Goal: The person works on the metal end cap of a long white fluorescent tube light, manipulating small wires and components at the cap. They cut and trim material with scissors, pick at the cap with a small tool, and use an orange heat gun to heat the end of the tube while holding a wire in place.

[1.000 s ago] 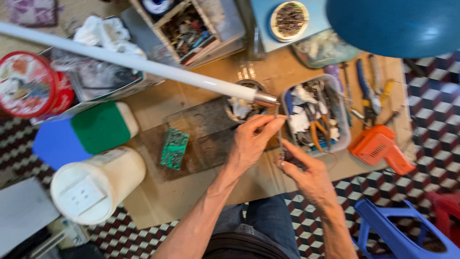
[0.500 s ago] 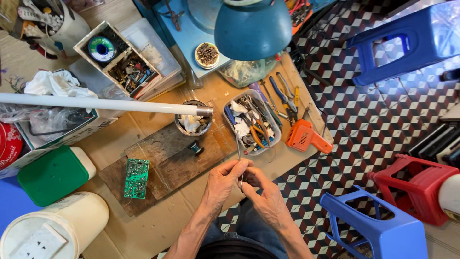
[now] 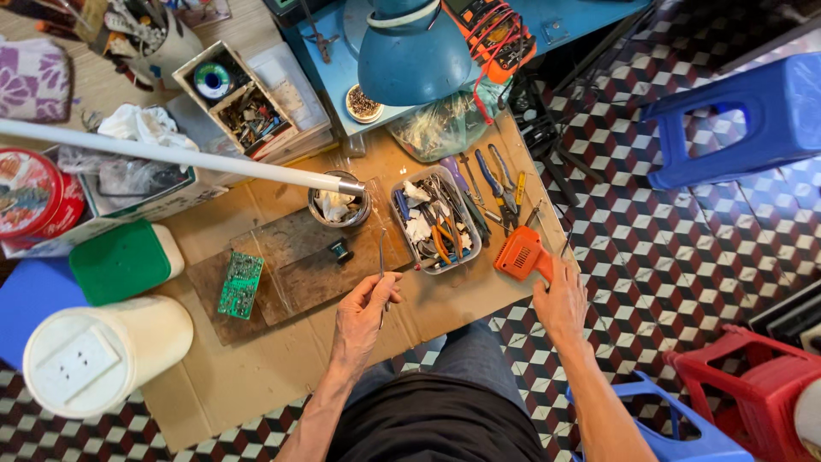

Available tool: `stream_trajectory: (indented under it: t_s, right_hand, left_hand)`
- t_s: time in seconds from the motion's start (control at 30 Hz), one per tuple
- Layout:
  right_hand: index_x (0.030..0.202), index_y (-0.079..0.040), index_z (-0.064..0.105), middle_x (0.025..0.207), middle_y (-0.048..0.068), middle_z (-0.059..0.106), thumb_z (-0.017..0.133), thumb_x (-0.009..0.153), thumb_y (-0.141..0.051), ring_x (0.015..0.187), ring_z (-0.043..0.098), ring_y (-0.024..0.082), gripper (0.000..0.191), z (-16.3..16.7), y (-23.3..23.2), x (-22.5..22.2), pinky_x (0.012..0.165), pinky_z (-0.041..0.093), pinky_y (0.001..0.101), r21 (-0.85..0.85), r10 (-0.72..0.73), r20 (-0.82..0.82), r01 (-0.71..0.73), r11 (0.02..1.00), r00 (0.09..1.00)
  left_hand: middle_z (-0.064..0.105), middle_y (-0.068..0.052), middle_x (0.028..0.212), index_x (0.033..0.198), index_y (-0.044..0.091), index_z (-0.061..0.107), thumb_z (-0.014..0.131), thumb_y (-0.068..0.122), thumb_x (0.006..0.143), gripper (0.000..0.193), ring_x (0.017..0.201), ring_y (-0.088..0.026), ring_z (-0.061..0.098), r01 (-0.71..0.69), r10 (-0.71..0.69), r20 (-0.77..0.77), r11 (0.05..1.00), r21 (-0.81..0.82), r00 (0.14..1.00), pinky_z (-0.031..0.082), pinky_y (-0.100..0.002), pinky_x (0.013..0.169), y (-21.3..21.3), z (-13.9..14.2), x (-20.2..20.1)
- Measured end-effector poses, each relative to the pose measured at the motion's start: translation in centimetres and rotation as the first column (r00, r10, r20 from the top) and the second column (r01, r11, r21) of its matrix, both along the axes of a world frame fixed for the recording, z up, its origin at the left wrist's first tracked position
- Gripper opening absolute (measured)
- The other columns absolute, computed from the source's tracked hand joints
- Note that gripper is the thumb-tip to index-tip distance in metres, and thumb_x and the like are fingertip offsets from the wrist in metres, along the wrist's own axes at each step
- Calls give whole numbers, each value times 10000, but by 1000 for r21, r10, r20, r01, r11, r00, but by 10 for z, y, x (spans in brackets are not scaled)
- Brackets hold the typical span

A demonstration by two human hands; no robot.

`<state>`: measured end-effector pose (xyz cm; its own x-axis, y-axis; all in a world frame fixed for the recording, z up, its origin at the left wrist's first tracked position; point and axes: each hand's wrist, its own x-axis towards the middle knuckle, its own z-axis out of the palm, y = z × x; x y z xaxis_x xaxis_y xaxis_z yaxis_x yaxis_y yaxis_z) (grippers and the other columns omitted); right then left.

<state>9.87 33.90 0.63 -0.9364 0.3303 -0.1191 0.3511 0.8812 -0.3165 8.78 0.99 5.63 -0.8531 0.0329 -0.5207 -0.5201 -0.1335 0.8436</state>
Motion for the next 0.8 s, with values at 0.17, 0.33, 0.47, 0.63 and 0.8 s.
stream_trajectory:
  t_s: [0.17, 0.33, 0.47, 0.63, 0.8]
  right_hand:
    - [1408, 1, 457, 1392, 256, 489, 731, 682, -155, 1263, 487, 438, 791, -49, 49, -31, 1033, 406, 558, 148, 190, 83, -201, 968, 978]
    - [1303, -80, 529, 1309, 176, 555, 713, 725, -154, 1233, 562, 373, 611, -52, 63, -57, 990, 491, 511, 95, 307, 167, -325, 941, 937]
    - [1305, -90, 524, 1285, 148, 557, 710, 748, -157, 1140, 602, 372, 592, -23, 63, -72, 869, 513, 528, -12, 363, 168, -367, 930, 916]
    - [1272, -83, 572, 1193, 142, 596, 713, 788, -225, 1050, 646, 346, 524, 11, 78, -88, 873, 543, 490, -282, 351, 26, -330, 901, 936]
    - [1239, -62, 570, 1146, 87, 687, 552, 1010, -461, 1010, 707, 194, 460, -3, 32, -137, 886, 630, 388, -888, 365, -349, -429, 165, 863]
  left_hand:
    - [593, 29, 830, 1165, 46, 725, 566, 331, 1023, 356, 827, -71, 562, -219, 218, -39, 975, -37, 975, 443, -228, 784, 51, -3, 16]
    - [575, 23, 787, 1134, 40, 690, 511, 355, 1035, 375, 830, -91, 584, -460, 460, -24, 884, -80, 888, 468, -234, 820, 95, -9, 12]
    - [514, -4, 701, 1032, -2, 663, 503, 365, 1062, 401, 728, -129, 580, -576, 575, -39, 817, -16, 817, 516, -284, 753, 103, -8, 5]
    - [534, -10, 674, 988, -20, 646, 512, 369, 1061, 417, 698, -145, 599, -643, 645, -3, 763, 70, 764, 524, -301, 723, 90, 2, -11]
    - [552, 7, 662, 1001, 28, 693, 498, 377, 1031, 401, 695, -114, 591, -643, 643, -9, 766, 10, 766, 501, -263, 716, 75, 14, -21]
